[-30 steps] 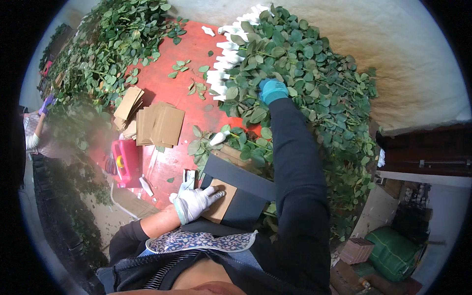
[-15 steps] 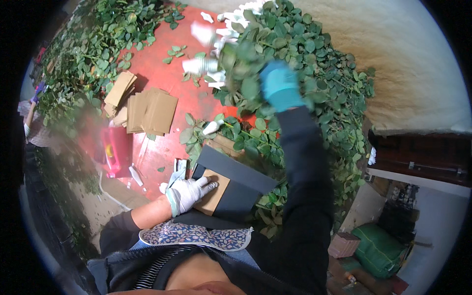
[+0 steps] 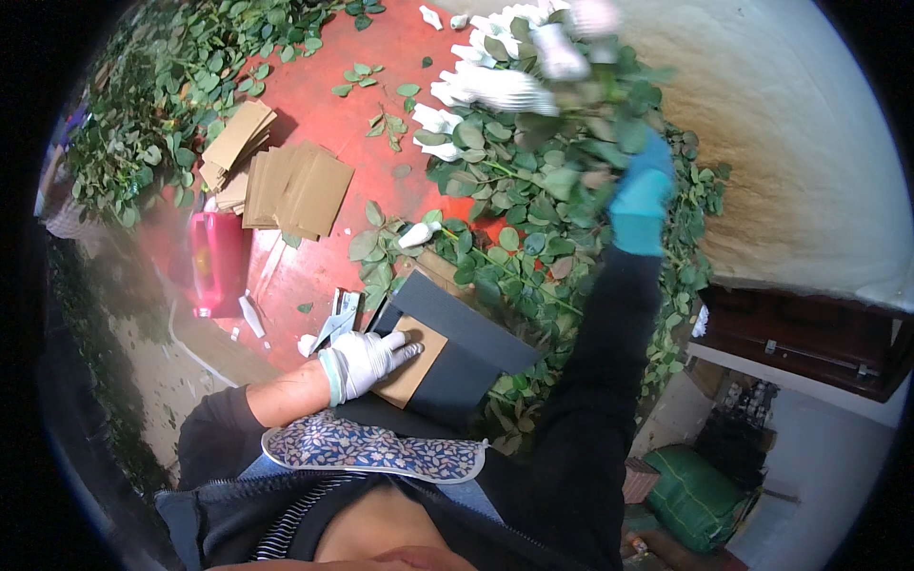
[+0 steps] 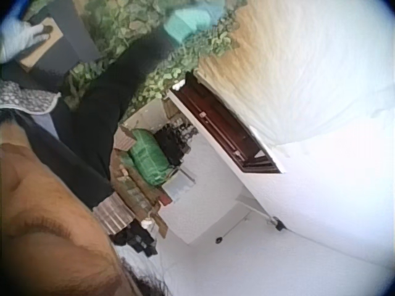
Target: The person arranges white flowers and green leaves into a black foam block. They repeatedly pick up flowers and leaves from the table, place them into the foam, and adjust their positions. The person uses a stapler to secure the arrangement at intervals.
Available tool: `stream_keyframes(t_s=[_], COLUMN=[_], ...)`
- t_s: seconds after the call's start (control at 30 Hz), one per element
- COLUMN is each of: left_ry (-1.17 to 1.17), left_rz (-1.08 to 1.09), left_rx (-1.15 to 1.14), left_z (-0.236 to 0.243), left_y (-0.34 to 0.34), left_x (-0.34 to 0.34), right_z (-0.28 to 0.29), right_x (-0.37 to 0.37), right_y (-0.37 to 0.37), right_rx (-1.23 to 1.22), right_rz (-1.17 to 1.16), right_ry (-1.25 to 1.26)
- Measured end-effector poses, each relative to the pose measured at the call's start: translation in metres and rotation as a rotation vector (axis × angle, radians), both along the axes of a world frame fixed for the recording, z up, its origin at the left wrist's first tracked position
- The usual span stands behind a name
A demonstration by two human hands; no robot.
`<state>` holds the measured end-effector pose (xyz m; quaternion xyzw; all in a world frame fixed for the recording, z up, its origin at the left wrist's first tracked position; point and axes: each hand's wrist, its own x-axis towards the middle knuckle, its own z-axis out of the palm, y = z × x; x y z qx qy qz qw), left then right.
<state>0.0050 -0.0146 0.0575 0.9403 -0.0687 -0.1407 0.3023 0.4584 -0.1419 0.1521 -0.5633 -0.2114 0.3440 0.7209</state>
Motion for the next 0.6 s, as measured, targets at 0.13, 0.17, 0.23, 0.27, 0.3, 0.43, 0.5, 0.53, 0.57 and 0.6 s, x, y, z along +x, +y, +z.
stream_keyframes(t_s=[0.13, 0.17, 0.23, 0.27, 0.3, 0.43, 0.5, 0.53, 0.57, 0.6], left_ry=[0.001, 0.000, -0.061, -0.076, -0.014, -0.061, 0.043, 0.029, 0.016, 0.003], left_rz=[0.026, 0.000, -0.031, -0.036, -0.031, -0.051, 0.013, -0.006, -0.026, -0.044], left_rx=[-0.089, -0.057, -0.034, -0.013, -0.002, 0.028, -0.006, 0.007, 0.019, 0.033], left_z=[0.008, 0.009, 0.010, 0.010, 0.014, 0.005, 0.001, 0.002, 0.003, 0.003], left_y=[0.002, 0.005, 0.005, 0.006, 0.005, 0.002, 0.002, 0.002, 0.002, 0.003], left_x=[0.001, 0.001, 0.002, 0.000, 0.002, 0.000, -0.001, -0.001, 0.000, 0.000], right_z=[-0.029, -0.036, -0.064, -0.075, -0.093, -0.161, -0.145, -0.138, -0.132, -0.124], right_x=[-0.022, -0.043, -0.068, -0.077, -0.077, -0.070, -0.081, -0.082, -0.080, -0.081], right_y=[-0.004, 0.016, 0.033, 0.052, 0.058, 0.052, 0.058, 0.057, 0.053, 0.051], right_rx=[-0.453, -1.084, -1.325, -1.409, -1.503, -1.532, -1.536, -1.534, -1.532, -1.527], right_rz=[-0.134, 0.060, 0.226, 0.398, 0.487, 0.280, 0.395, 0.429, 0.462, 0.494], right_ry=[-0.381, -1.079, -1.559, -1.488, -1.477, -1.432, -1.385, -1.357, -1.328, -1.300])
